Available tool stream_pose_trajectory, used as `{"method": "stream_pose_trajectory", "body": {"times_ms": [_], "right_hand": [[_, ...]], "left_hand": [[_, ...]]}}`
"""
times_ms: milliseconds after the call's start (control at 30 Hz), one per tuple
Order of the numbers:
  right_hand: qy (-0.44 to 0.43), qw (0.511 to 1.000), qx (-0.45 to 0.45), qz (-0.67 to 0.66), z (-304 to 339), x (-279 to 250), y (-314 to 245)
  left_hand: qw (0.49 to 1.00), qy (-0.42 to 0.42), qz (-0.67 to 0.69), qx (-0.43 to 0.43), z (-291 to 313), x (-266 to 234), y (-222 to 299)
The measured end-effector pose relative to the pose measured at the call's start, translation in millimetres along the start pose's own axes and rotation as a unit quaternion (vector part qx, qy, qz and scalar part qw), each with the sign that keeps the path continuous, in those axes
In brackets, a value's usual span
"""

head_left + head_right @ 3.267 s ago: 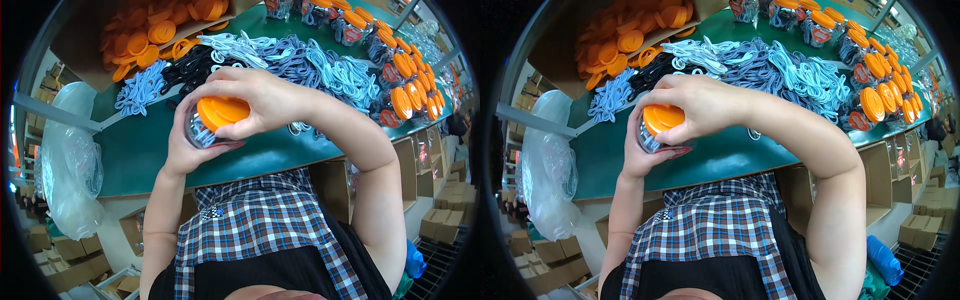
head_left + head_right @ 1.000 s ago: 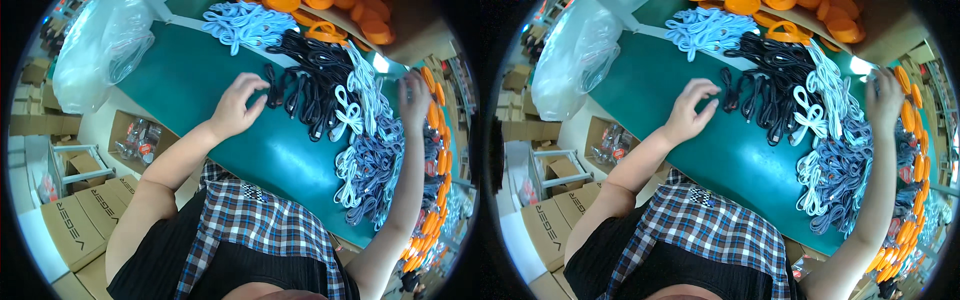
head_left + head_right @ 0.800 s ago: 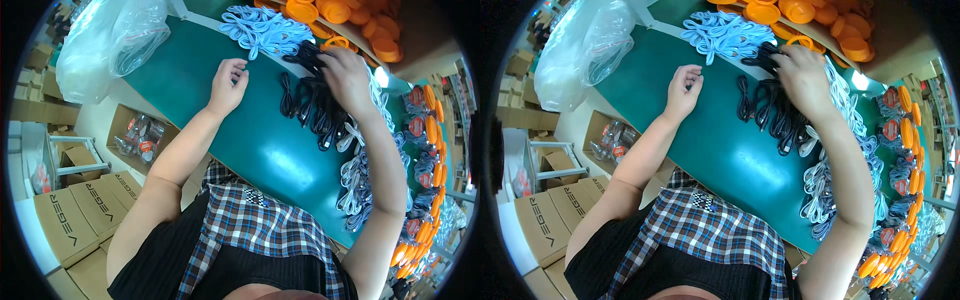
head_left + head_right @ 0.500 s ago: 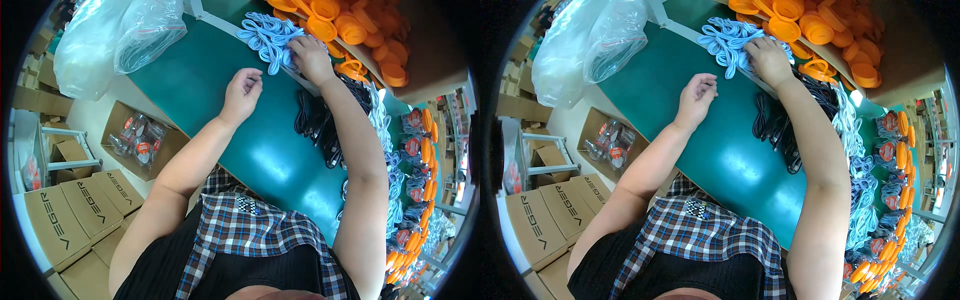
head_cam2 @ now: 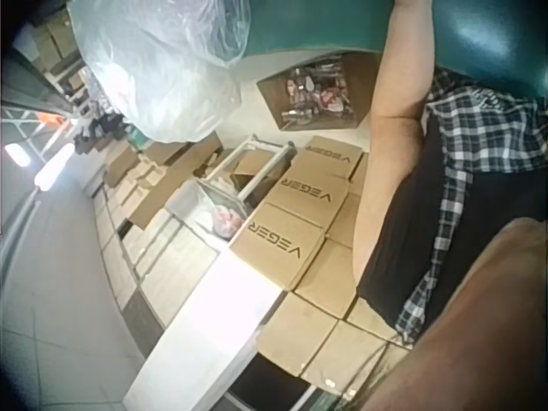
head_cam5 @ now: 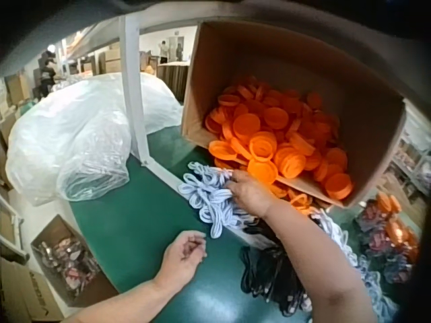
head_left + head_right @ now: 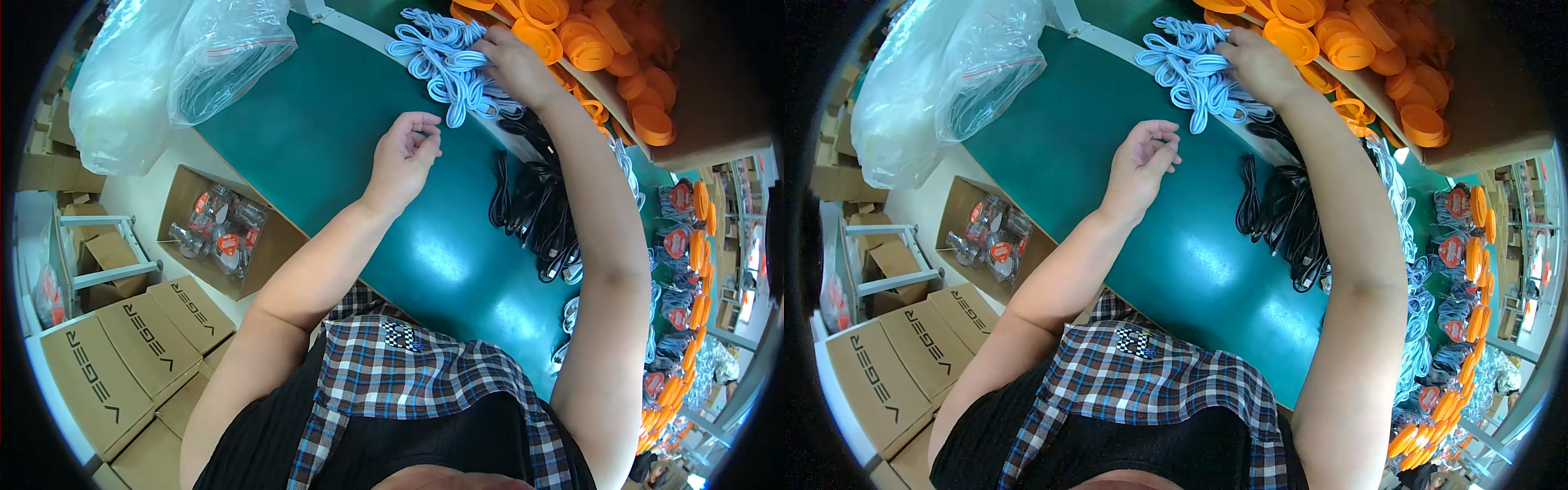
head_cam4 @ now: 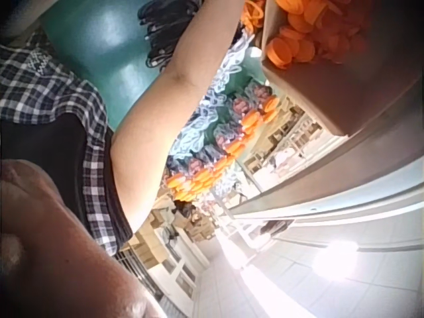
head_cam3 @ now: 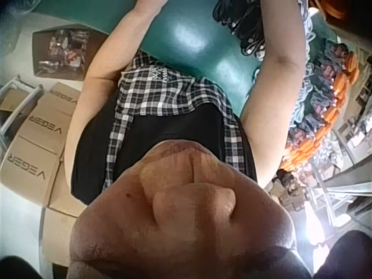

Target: Sorting bundled cords by color and placing them into plastic jars with lids.

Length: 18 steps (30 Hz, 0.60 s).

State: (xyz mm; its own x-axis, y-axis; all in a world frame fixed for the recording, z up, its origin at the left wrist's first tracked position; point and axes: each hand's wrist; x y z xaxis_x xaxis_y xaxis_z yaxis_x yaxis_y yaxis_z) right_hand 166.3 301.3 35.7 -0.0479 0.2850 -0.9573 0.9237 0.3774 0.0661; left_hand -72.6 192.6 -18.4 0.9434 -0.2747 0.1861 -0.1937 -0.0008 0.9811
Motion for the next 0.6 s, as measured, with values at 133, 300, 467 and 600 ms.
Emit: {"method": "stream_pose_trajectory", "body": {"times_ms": [133, 300, 467, 600], "right_hand": [[0.061, 0.996, -0.071, -0.004, 15, -20, 9], [-0.061, 0.996, -0.064, -0.004, 28, -28, -12], [-0.075, 0.986, -0.067, -0.133, 52, -15, -5], [-0.055, 0.986, -0.079, -0.136, 62, -10, -5]], "left_hand": [[1.000, 0.008, 0.011, -0.013, 0, -2, 2], [1.000, 0.011, 0.021, -0.009, 0, -2, -1], [0.999, 0.019, 0.041, -0.002, -1, -2, 1], [0.999, 0.019, 0.041, 0.004, -2, -3, 1]]}}
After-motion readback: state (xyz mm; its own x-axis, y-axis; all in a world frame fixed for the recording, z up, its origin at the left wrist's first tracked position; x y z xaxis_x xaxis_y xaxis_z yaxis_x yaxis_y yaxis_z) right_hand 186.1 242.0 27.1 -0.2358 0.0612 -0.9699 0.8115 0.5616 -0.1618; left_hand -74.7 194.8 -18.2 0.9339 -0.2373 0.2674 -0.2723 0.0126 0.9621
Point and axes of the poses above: each hand's wrist, its own z-axis away from the middle knuckle, its own x-axis out of the palm, y = z × x, and after that the axes turned 4 degrees about x, right-handed
